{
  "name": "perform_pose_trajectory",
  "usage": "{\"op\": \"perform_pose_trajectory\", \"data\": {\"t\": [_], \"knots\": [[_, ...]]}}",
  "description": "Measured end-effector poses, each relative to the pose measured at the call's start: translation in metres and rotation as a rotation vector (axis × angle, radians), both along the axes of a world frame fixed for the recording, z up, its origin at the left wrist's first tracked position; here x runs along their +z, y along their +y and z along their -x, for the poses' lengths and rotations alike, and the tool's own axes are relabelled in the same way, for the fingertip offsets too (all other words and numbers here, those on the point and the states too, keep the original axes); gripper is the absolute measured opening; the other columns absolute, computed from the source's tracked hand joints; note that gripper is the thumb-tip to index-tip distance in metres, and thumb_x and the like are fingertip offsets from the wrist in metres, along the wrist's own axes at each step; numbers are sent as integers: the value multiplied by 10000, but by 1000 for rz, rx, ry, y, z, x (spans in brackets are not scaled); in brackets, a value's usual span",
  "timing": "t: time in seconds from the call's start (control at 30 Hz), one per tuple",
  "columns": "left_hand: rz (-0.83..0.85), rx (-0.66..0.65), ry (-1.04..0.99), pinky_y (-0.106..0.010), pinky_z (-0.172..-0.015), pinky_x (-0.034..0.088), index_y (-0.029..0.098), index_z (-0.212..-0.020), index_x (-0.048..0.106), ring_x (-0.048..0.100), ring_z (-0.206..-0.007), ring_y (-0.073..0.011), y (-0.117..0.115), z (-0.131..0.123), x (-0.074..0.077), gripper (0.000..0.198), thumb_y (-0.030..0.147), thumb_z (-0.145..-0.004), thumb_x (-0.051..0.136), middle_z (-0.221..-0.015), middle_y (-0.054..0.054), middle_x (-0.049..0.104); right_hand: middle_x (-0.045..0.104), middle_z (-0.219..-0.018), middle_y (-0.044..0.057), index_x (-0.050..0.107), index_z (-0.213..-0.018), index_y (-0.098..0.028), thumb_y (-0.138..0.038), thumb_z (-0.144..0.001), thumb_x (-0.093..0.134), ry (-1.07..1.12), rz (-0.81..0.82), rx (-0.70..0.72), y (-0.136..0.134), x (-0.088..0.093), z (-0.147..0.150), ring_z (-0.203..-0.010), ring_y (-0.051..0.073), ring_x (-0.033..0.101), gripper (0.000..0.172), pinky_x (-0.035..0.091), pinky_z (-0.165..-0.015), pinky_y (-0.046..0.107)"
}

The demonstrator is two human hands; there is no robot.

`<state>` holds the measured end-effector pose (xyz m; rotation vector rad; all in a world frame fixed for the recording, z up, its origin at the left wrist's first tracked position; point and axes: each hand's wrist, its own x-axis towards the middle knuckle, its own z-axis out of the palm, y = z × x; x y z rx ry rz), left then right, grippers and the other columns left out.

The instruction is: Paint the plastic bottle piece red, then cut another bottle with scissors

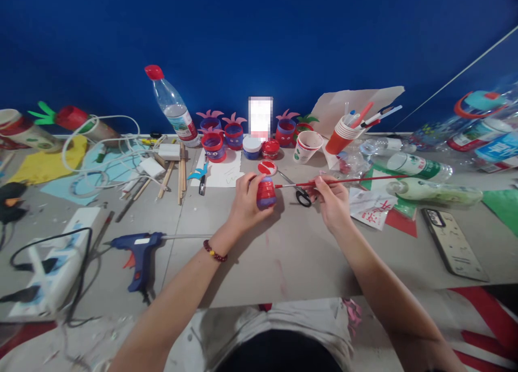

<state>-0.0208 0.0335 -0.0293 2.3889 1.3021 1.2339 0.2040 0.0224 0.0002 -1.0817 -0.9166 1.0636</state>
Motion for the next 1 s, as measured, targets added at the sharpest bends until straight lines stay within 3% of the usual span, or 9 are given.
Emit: {"op": "perform_pose_trajectory", "data": {"t": [0.3,0.43,0.7,1.0], "knots": [[17,-55,-62,-514,-1047,443,244,-1456,314,491,-1237,-295,4,2,-1,716,339,-844,673,-1347,-141,495,730,-658,24,676,-755,-209,-544,-704,807,-10,5,3,0,3,0,-524,113,587,364,435,-434,225],[13,-85,-116,-514,-1010,451,256,-1456,318,528,-1164,-286,5,3,2,752,318,-807,693,-1311,-121,543,722,-653,19,661,-759,-211,-536,-730,788,-19,-9,6,0,3,-1,-509,111,580,350,437,-437,229],[-90,-47,-21,-490,-1008,445,258,-1450,305,569,-1152,-280,5,-4,-2,736,249,-824,691,-1257,-119,607,734,-684,28,687,-794,-204,-495,-780,763,-76,-10,29,-2,-10,1,-530,119,588,300,452,-460,240],[-160,-20,-7,-464,-984,464,241,-1447,310,611,-1110,-273,5,-7,-2,680,332,-876,668,-1213,-118,644,729,-646,43,700,-767,-196,-588,-745,748,-209,-23,58,-9,3,13,-480,116,553,395,447,-441,247]]}}
